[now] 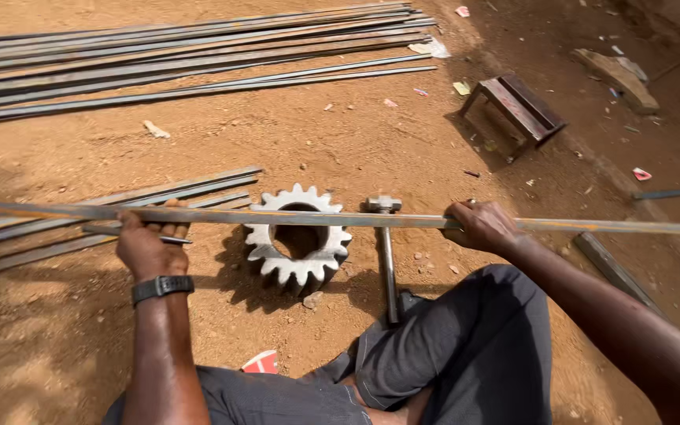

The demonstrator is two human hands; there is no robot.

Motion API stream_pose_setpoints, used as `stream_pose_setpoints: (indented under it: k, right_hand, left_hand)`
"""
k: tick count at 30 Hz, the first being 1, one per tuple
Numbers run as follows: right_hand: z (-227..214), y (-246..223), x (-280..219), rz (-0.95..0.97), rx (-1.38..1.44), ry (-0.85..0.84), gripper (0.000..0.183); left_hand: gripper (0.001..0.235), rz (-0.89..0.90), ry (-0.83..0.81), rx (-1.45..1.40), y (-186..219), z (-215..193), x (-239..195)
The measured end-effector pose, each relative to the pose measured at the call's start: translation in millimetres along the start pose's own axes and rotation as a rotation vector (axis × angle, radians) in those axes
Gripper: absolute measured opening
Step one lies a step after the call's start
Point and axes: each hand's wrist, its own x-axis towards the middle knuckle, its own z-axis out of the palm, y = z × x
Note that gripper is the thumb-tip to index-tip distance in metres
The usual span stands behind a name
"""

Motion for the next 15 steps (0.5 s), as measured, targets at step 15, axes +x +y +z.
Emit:
stream_pose_setpoints:
  k: [15]
  right_hand:
    - [96.7, 43.3, 146.5, 0.292, -0.068, -0.154, 0.019]
  left_hand:
    - [0.043, -0.002, -0.04, 0.546, -23.4, -56.4, 12.2]
